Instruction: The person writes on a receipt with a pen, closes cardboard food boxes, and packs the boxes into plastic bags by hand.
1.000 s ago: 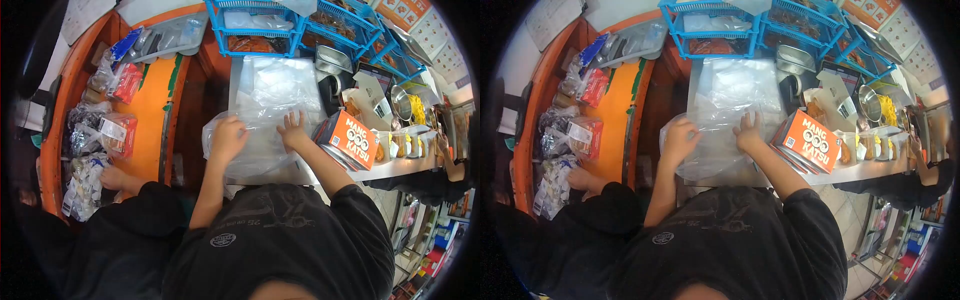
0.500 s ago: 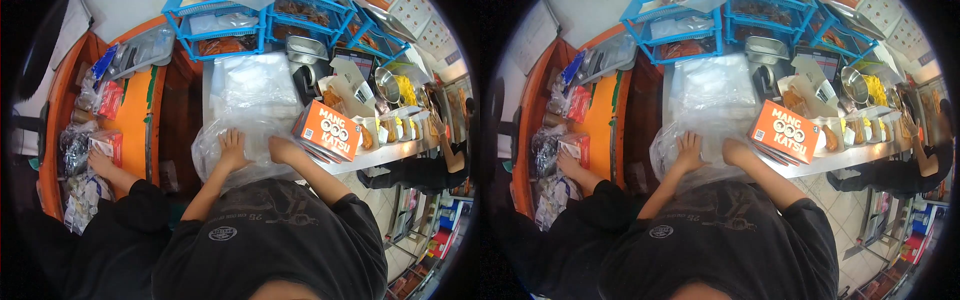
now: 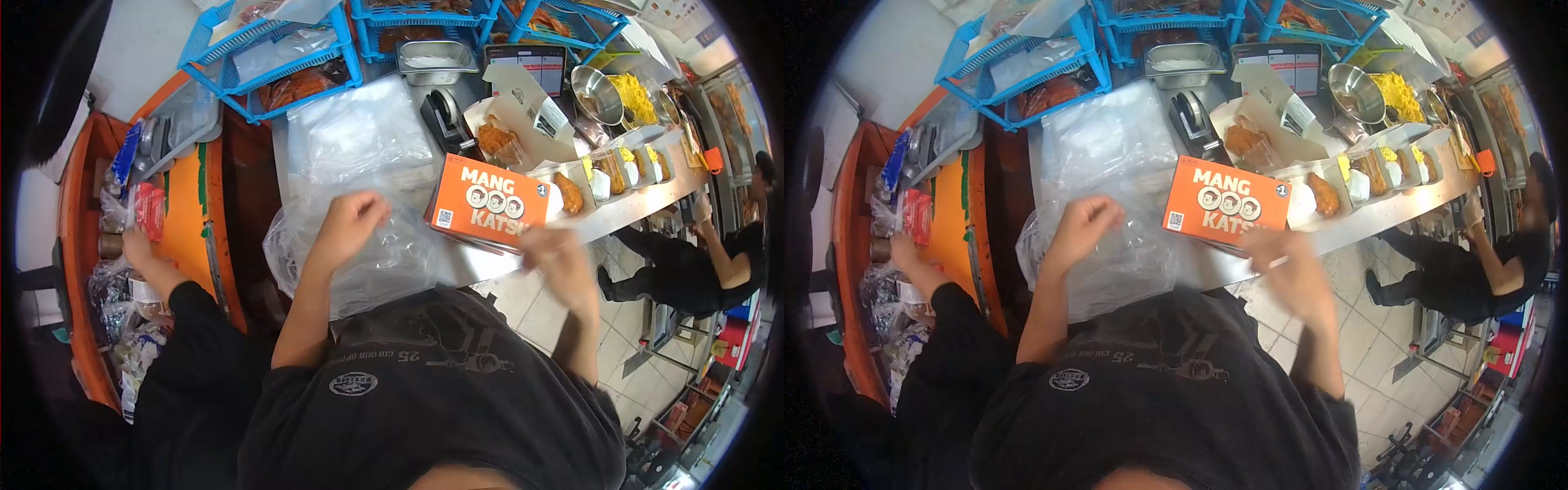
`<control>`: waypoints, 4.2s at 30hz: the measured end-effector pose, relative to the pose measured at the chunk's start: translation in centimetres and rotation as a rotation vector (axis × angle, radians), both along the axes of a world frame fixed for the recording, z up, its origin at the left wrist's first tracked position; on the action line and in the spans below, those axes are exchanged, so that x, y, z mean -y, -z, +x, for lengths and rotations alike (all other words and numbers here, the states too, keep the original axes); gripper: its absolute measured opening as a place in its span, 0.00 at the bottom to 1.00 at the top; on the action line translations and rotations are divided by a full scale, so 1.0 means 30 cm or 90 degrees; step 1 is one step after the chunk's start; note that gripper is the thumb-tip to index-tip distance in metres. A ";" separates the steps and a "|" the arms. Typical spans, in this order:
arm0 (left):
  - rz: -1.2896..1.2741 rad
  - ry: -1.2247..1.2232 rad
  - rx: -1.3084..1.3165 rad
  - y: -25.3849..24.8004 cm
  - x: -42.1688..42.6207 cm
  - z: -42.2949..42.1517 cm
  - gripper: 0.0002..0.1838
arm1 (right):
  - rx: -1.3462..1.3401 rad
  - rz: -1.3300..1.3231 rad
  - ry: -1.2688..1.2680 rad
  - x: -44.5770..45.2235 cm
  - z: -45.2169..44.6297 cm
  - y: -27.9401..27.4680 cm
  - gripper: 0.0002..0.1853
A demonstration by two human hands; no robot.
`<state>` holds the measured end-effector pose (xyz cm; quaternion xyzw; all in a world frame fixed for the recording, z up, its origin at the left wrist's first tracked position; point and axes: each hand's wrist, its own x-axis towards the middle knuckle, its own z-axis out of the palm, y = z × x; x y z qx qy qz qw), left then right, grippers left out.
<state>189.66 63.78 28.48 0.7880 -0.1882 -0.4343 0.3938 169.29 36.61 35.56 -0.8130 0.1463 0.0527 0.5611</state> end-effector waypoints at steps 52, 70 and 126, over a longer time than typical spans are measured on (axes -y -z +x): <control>0.349 -0.060 0.181 0.238 -0.282 -0.303 0.59 | -0.227 0.228 0.040 -0.268 0.053 0.291 0.44; 0.080 -0.354 0.333 0.312 -0.532 -0.136 0.21 | 0.026 -0.568 -0.078 -0.063 0.139 0.079 0.56; -0.249 -0.322 -0.123 0.435 -0.688 -0.315 0.50 | -0.061 -0.448 -0.542 -0.900 0.452 0.421 0.24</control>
